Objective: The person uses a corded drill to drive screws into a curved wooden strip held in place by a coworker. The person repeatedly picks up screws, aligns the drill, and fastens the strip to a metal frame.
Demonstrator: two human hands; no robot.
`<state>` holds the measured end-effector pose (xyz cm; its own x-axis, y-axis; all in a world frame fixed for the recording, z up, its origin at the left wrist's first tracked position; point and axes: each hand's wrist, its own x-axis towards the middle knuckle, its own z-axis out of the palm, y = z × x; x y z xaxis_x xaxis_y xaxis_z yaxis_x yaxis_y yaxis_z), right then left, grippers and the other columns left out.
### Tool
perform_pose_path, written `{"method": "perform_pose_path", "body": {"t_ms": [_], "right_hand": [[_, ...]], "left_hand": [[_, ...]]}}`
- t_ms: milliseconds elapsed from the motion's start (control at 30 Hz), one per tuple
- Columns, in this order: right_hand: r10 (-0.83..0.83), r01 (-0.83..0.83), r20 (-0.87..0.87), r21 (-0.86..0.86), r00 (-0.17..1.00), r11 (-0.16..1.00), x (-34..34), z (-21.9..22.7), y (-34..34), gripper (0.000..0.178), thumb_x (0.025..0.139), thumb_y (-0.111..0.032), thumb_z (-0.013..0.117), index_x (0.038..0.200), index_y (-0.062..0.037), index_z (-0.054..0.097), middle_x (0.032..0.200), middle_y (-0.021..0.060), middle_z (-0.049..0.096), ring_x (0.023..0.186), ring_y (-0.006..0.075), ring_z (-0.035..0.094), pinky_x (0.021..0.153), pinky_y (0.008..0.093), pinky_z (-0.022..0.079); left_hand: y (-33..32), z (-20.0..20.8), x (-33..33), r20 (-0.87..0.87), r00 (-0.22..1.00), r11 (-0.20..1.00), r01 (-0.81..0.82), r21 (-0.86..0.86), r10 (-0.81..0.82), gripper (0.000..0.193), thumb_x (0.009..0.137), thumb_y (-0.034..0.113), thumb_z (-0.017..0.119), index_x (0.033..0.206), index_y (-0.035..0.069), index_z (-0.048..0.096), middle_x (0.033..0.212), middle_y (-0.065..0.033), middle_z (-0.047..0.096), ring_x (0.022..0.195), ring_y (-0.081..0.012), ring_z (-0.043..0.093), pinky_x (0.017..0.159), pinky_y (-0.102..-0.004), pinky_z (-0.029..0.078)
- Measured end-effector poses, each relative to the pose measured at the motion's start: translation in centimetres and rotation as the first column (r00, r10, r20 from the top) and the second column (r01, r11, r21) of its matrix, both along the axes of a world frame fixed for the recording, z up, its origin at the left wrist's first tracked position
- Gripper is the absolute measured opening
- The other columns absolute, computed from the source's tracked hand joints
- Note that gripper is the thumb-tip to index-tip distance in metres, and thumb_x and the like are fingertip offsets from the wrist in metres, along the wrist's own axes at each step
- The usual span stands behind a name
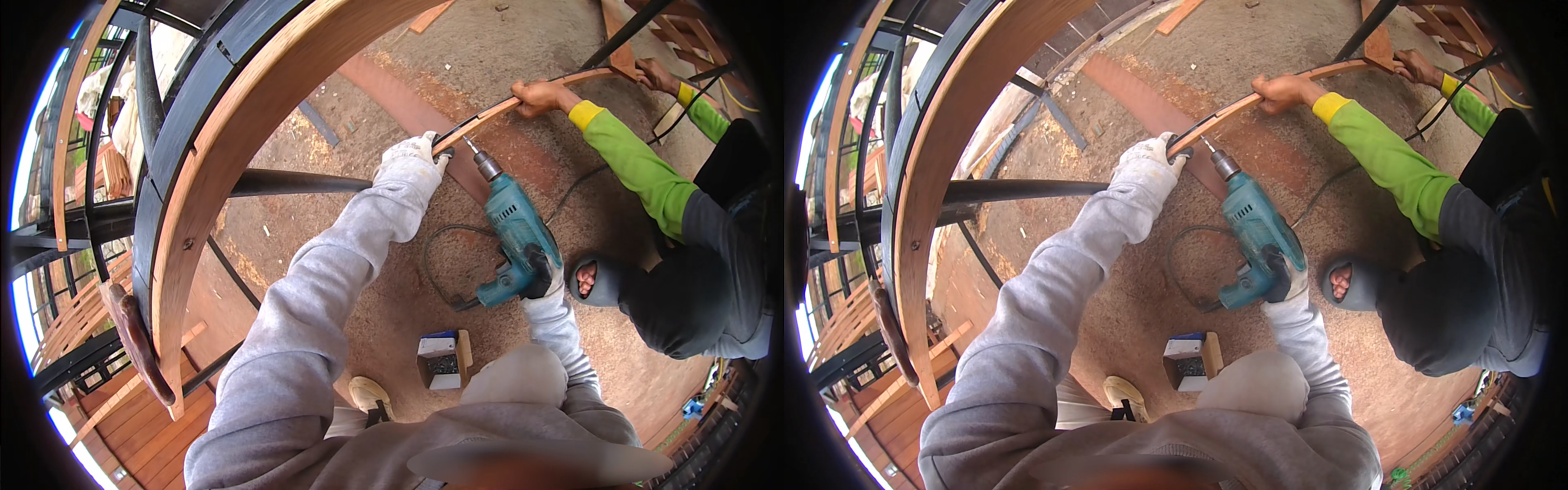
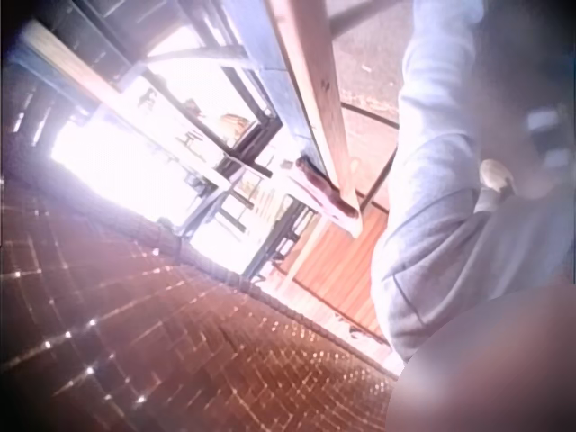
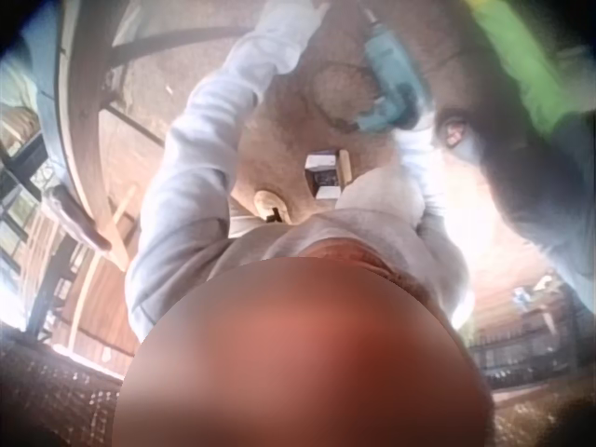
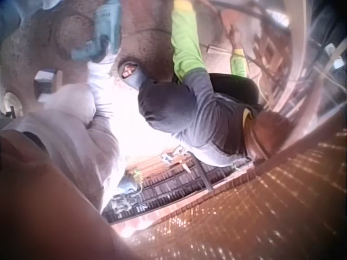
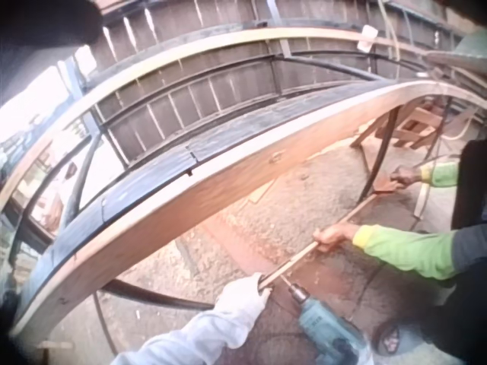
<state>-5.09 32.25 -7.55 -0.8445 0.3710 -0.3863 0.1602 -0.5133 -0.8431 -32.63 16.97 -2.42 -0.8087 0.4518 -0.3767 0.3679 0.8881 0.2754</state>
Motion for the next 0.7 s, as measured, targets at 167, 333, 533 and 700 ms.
{"method": "perform_pose_path", "body": {"t_ms": [167,333,533,700], "right_hand": [[-0.081,0.085,0.038,-0.140,0.996,0.987,-1.7,3.3,-1.9,0.075,0.089,-0.038,0.070,0.146,0.0017,0.041,0.123,0.0212,0.064,0.095,0.0287,0.071,0.077,0.0371,0.061],[-0.040,0.040,0.005,-0.120,0.999,0.992,-1.6,3.9,-1.3,0.070,0.090,-0.033,0.068,0.145,0.0022,0.042,0.112,0.0214,0.068,0.088,0.0286,0.072,0.074,0.0368,0.061],[0.057,-0.056,0.019,-0.036,0.998,0.998,-1.6,4.9,0.9,0.058,0.091,-0.031,0.067,0.135,0.0040,0.052,0.098,0.0193,0.071,0.080,0.0240,0.072,0.070,0.0341,0.059],[0.150,-0.156,0.045,0.214,0.988,0.964,-2.0,6.3,1.2,0.032,0.098,-0.021,0.061,0.117,0.0042,0.062,0.091,0.0133,0.073,0.078,0.0204,0.073,0.069,0.0322,0.058]], "left_hand": [[0.0,0.2,-0.1,-0.029,0.999,0.997,-0.029,0.075,0.032,0.047,0.091,0.039,0.070,0.133,0.020,0.059,0.126,-0.0111,0.064,0.118,-0.0318,0.062,0.101,-0.0443,0.050],[0.2,0.9,0.7,-0.077,0.989,0.982,-0.115,0.149,0.128,0.063,0.084,0.037,0.078,0.140,0.021,0.054,0.140,-0.0083,0.052,0.134,-0.0277,0.048,0.111,-0.0426,0.043],[-0.5,-0.6,0.9,-0.132,0.984,0.974,-0.086,0.211,0.115,0.068,0.082,0.037,0.079,0.141,0.017,0.052,0.141,-0.0087,0.052,0.135,-0.0280,0.047,0.111,-0.0433,0.043],[-1.2,-1.0,1.0,-0.178,0.971,0.946,-0.097,0.310,0.158,0.052,0.089,0.039,0.073,0.132,0.014,0.061,0.131,-0.0130,0.060,0.125,-0.0327,0.057,0.106,-0.0437,0.047]]}}
